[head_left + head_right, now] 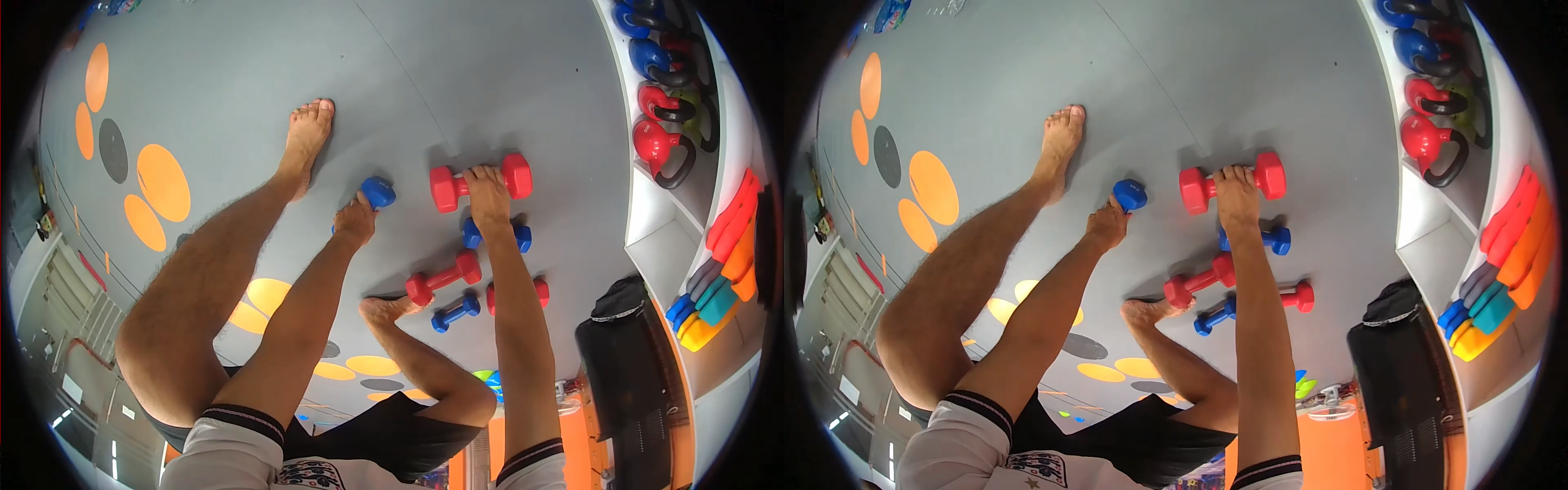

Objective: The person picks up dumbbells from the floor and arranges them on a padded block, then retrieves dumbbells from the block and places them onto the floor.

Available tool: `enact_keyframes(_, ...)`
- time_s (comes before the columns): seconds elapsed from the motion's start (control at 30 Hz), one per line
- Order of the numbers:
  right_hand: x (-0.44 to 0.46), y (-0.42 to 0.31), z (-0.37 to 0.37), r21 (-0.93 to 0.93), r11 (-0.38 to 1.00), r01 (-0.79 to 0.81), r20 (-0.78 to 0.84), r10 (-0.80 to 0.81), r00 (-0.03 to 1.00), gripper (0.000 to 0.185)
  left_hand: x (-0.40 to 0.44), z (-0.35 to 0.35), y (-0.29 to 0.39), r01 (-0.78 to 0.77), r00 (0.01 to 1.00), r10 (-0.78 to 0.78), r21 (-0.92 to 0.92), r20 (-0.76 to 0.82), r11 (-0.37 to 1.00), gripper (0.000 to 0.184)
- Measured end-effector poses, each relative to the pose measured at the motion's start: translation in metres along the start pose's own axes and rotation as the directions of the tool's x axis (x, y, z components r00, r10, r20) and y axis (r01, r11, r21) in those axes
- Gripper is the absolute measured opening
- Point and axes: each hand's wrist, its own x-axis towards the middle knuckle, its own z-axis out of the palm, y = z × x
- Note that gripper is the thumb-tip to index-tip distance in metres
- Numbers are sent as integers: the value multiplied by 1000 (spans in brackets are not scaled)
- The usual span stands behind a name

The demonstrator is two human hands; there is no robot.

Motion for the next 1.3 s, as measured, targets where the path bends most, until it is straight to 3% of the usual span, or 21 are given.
enact_keyframes(0.17,-62,-19,-30,225,973,-47,-272,109,956,31,-5,-1,3,-4,1000,2,51,22,999,77)
enact_keyframes(0.27,-114,-39,-43,532,831,-162,-142,276,951,33,-12,-14,9,38,997,-39,19,70,999,80)
enact_keyframes(0.37,-177,-68,-55,648,721,-245,-94,394,914,29,-20,-22,9,45,992,-33,-99,119,994,84)
enact_keyframes(0.47,-239,-107,-82,764,544,-346,72,461,884,28,-56,15,9,-8,986,9,7,-165,1000,91)
enact_keyframes(0.5,-258,-124,-91,771,525,-361,57,507,860,24,-73,20,8,-13,987,-15,-174,-158,985,94)
enact_keyframes(0.53,-273,-139,-101,780,506,-368,34,553,833,20,-88,39,7,-46,955,19,-83,-296,996,96)
enact_keyframes(0.63,-312,-175,-137,806,400,-436,181,535,825,16,-154,21,13,-95,988,47,-337,-146,937,92)
enact_keyframes(0.73,-326,-199,-197,841,308,-445,247,512,823,12,-212,-24,18,-171,979,104,-423,-177,890,88)
enact_keyframes(0.83,-341,-217,-251,872,287,-396,190,547,816,12,-255,-62,18,-342,877,182,-314,-444,886,82)
enact_keyframes(0.93,-352,-236,-306,893,268,-361,138,602,787,13,-301,-151,21,-319,940,176,-579,-291,750,76)
enact_keyframes(1.03,-364,-256,-367,894,218,-392,162,659,735,16,-347,-230,22,-580,804,325,-538,-498,612,65)
enact_keyframes(1.13,-369,-287,-422,913,170,-372,127,747,653,19,-392,-304,23,-611,791,439,-506,-427,609,54)
enact_keyframes(1.2,-373,-305,-458,907,138,-397,122,818,563,19,-376,-316,11,-717,693,557,-362,-457,595,46)
enact_keyframes(1.27,-375,-330,-474,947,179,-266,-29,875,484,20,-372,-339,2,-779,615,660,-460,-431,425,44)
enact_keyframes(1.3,-376,-342,-483,952,198,-233,-75,890,450,20,-391,-371,13,-757,649,659,-407,-380,511,45)
